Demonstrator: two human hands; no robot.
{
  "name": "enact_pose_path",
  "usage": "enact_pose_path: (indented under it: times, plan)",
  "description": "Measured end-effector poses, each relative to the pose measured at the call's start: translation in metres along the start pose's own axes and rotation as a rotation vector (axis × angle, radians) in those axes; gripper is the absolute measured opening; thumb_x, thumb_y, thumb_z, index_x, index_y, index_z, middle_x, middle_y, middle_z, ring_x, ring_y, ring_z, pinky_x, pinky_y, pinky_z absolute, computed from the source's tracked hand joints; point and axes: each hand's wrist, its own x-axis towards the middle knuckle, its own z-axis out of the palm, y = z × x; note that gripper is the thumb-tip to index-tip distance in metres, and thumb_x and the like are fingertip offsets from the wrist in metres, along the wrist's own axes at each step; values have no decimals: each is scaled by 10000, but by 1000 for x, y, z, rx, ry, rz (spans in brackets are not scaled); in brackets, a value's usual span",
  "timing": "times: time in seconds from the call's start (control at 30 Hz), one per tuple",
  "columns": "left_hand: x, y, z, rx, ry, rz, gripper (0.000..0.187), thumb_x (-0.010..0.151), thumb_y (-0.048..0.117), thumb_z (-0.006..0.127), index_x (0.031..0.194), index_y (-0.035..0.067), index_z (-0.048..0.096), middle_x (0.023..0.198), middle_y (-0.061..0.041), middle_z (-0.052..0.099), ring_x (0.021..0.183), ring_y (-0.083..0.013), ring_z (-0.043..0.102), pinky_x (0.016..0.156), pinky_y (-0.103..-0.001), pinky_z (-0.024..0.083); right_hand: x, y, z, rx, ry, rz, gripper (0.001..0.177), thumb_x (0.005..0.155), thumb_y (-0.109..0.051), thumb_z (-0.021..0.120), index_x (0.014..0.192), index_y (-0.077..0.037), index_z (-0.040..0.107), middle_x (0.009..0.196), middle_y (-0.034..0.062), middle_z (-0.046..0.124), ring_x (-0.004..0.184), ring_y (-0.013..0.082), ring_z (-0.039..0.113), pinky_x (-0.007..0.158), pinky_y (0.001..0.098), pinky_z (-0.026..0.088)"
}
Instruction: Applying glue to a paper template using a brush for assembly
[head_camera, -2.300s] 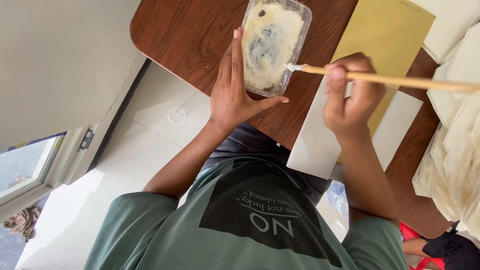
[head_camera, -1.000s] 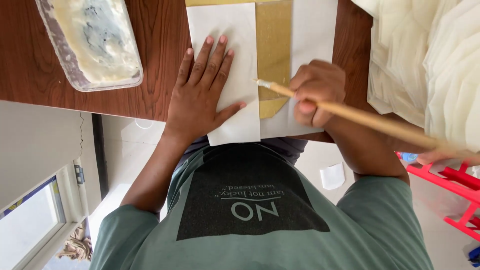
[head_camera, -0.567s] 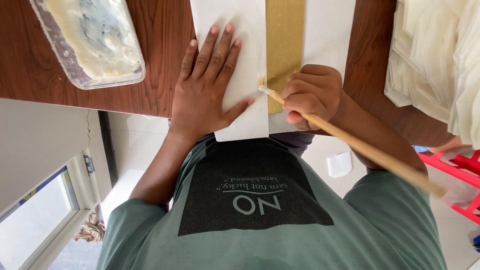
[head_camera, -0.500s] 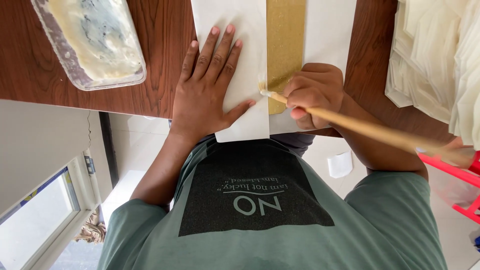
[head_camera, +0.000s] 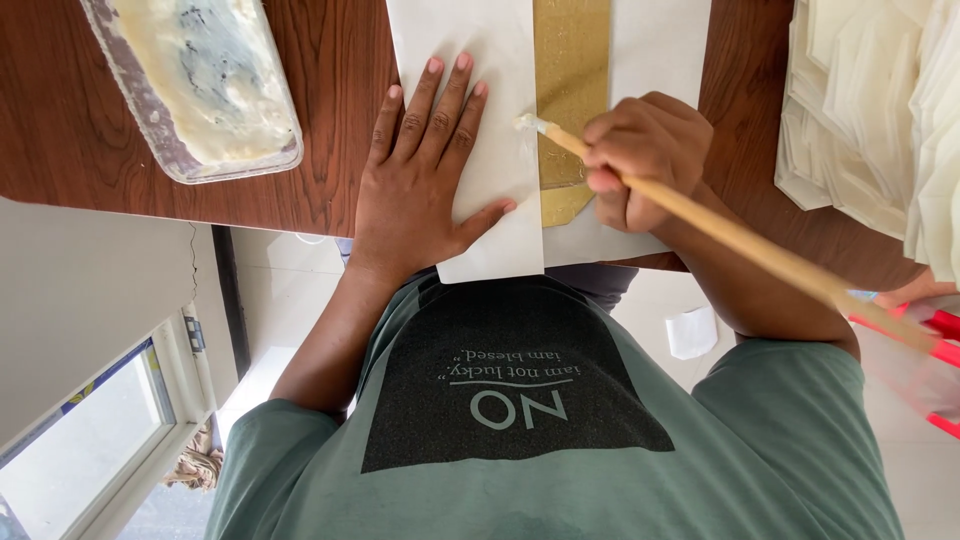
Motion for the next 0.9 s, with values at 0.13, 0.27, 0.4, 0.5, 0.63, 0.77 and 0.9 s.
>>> enact_pose_path:
  times: [0.13, 0.27, 0.4, 0.5, 0.63, 0.77, 0.9]
  plan:
    - [0, 1, 0, 0, -17, -10, 943, 1065, 743, 423, 1667, 33, 268, 1716, -151, 192, 1590, -337, 148, 1294, -512, 83, 7, -2, -7, -43, 3, -334, 346, 1112, -344, 400, 845, -151, 504, 600, 16, 579, 447, 135, 512, 434, 301, 442]
    - [-1, 2, 0, 18, -15, -10, 944, 1065, 742, 420, 1664, 29, 266, 1716, -152, 200, 1587, -336, 152, 1292, -507, 92, 23, -20, -12, 22, -153, -365, 353, 1106, -282, 389, 827, -81, 469, 652, 46, 537, 480, 167, 481, 493, 285, 364]
    - [-2, 2, 1, 8, 4, -3, 947, 1065, 741, 425, 1663, 22, 268, 1716, -154, 203, 1589, -336, 154, 1292, -508, 80, 18, -23, -12, 100, -210, -265, 341, 1106, -274, 401, 858, -62, 499, 674, 56, 594, 500, 188, 538, 499, 315, 397]
    - [-2, 1, 2, 23, 6, -6, 947, 1068, 743, 426, 1662, 24, 259, 1717, -153, 200, 1588, -331, 148, 1295, -507, 93, 2, -14, -6, 318, -154, 9, 336, 1105, -265, 431, 820, -115, 531, 605, 2, 574, 502, 145, 585, 433, 297, 412]
    - [-3, 1, 1, 26, -7, 1, 946, 1069, 738, 411, 1664, 21, 247, 1719, -154, 186, 1589, -334, 138, 1293, -505, 81, 18, -17, -10, 491, -156, 316, 390, 1162, -262, 365, 965, 43, 508, 693, 113, 523, 492, 167, 500, 443, 278, 382]
    - [-3, 1, 0, 42, -8, 11, 936, 1076, 725, 402, 1661, 11, 246, 1716, -162, 189, 1585, -344, 144, 1290, -514, 91, 26, -16, -11, 246, -162, 423, 407, 1188, -293, 347, 1013, 51, 479, 773, 144, 552, 537, 185, 519, 495, 287, 394]
    - [-3, 2, -1, 31, -10, 10, 934, 1074, 711, 411, 1662, 4, 251, 1715, -165, 184, 1583, -349, 139, 1289, -516, 87, 19, -7, -9, 211, -101, 376, 351, 1193, -235, 348, 1027, 53, 461, 810, 164, 544, 556, 201, 528, 503, 303, 406]
